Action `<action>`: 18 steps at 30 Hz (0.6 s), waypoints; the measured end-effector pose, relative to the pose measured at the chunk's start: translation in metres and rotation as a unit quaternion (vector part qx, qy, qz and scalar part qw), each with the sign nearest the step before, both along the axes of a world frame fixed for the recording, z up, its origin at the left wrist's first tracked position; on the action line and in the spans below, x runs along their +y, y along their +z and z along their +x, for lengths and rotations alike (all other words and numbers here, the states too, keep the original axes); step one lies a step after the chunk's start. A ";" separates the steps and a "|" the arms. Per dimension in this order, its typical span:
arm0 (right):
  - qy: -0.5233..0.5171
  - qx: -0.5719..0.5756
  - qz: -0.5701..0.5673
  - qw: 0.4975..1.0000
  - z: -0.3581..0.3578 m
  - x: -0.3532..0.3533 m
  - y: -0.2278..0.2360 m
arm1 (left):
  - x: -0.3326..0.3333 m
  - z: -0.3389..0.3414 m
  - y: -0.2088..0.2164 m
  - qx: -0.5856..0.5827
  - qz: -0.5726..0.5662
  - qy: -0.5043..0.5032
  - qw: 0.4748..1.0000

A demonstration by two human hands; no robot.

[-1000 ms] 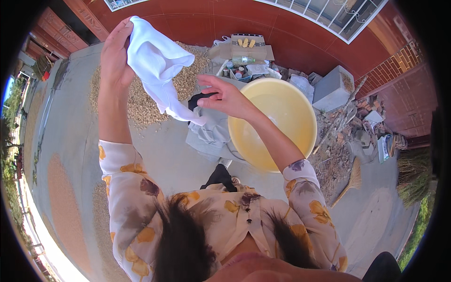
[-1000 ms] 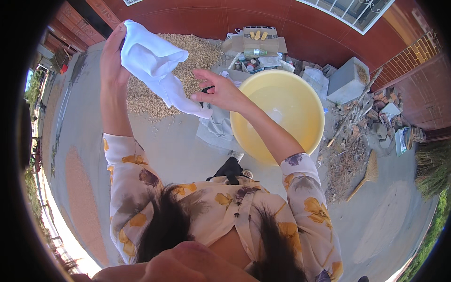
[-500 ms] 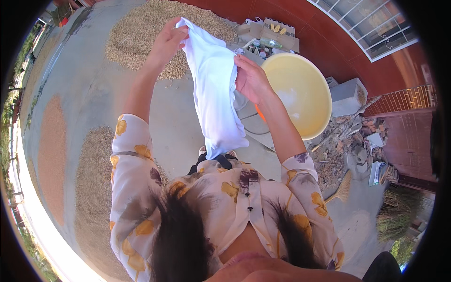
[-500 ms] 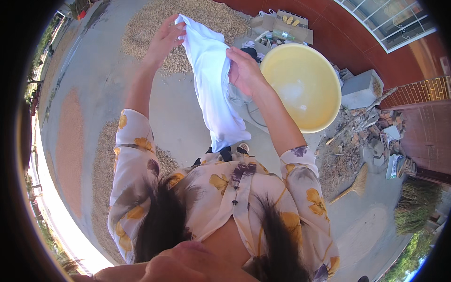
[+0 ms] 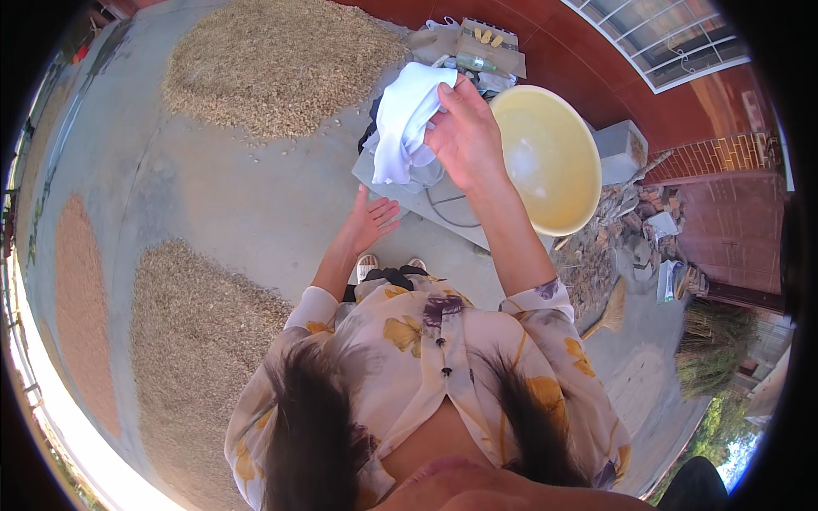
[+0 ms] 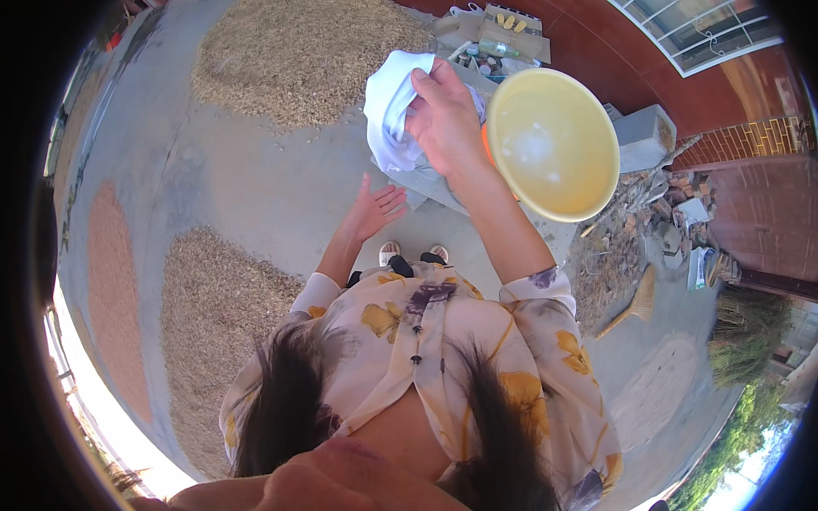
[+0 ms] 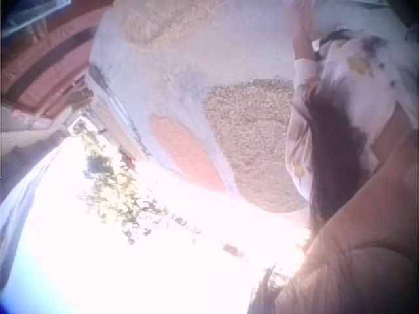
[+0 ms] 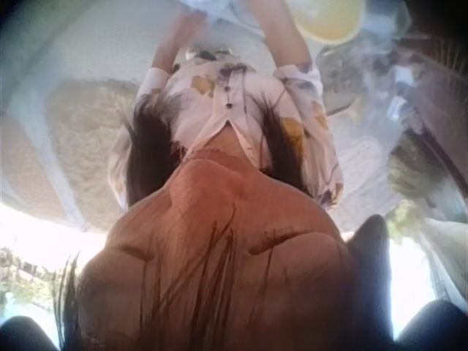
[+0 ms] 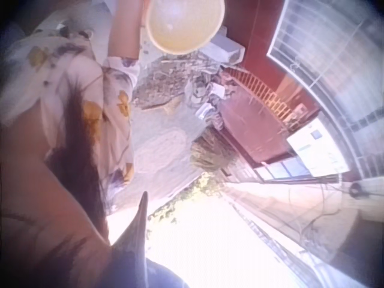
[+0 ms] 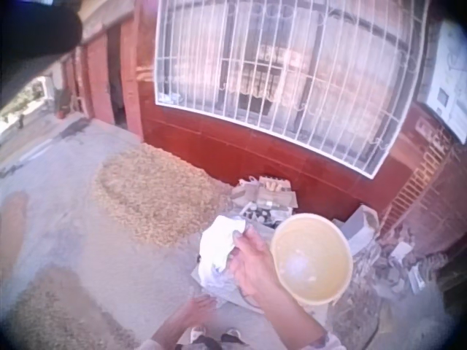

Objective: The person puts a white cloth, a patterned cloth, and a grey cloth into a yellow bowl and washes them by hand in soapy water.

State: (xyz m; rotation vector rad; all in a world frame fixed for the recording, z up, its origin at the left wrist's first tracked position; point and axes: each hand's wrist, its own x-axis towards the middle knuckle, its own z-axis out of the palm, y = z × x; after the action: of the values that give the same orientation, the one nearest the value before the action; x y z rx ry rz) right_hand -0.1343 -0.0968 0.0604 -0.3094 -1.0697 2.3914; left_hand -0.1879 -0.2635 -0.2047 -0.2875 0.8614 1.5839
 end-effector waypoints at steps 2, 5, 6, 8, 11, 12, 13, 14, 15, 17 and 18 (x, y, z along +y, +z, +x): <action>0.012 0.023 0.018 1.000 -0.001 -0.002 0.006 | 0.018 -0.026 -0.001 0.009 0.014 0.058 0.998; -0.007 0.035 0.030 0.999 -0.001 -0.008 0.020 | 0.027 -0.062 -0.015 0.026 0.024 0.145 0.989; -0.019 0.038 0.034 0.999 0.001 -0.009 0.024 | 0.027 -0.074 -0.015 0.036 0.034 0.177 0.983; -0.040 0.041 0.047 0.997 0.002 -0.005 0.027 | 0.019 -0.093 -0.015 0.075 0.031 0.227 0.971; -0.078 0.015 0.085 0.993 0.005 0.004 0.025 | 0.002 -0.110 -0.005 0.168 -0.042 0.201 0.964; -0.092 0.001 0.108 0.990 0.004 0.009 0.021 | -0.011 -0.118 -0.005 0.209 -0.091 0.143 0.963; -0.103 -0.014 0.130 0.986 0.003 0.013 0.016 | -0.023 -0.124 -0.003 0.248 -0.139 0.085 0.955; -0.111 -0.031 0.127 0.985 0.002 0.017 0.012 | -0.032 -0.128 -0.003 0.287 -0.172 0.051 0.941; -0.116 -0.047 0.122 0.985 -0.001 0.020 0.007 | -0.042 -0.132 0.000 0.325 -0.206 0.019 0.923; -0.124 -0.078 0.113 0.983 -0.003 0.022 -0.002 | -0.055 -0.138 0.000 0.391 -0.242 -0.019 0.888; -0.125 -0.090 0.110 0.982 -0.003 0.023 -0.008 | -0.060 -0.139 0.003 0.412 -0.259 -0.032 0.873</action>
State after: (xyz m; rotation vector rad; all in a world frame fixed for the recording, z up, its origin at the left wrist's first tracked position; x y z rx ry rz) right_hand -0.1375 -0.0734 0.0528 -0.5545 -1.2820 2.0317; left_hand -0.3266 -0.3235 -0.2014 0.0723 1.9485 1.3708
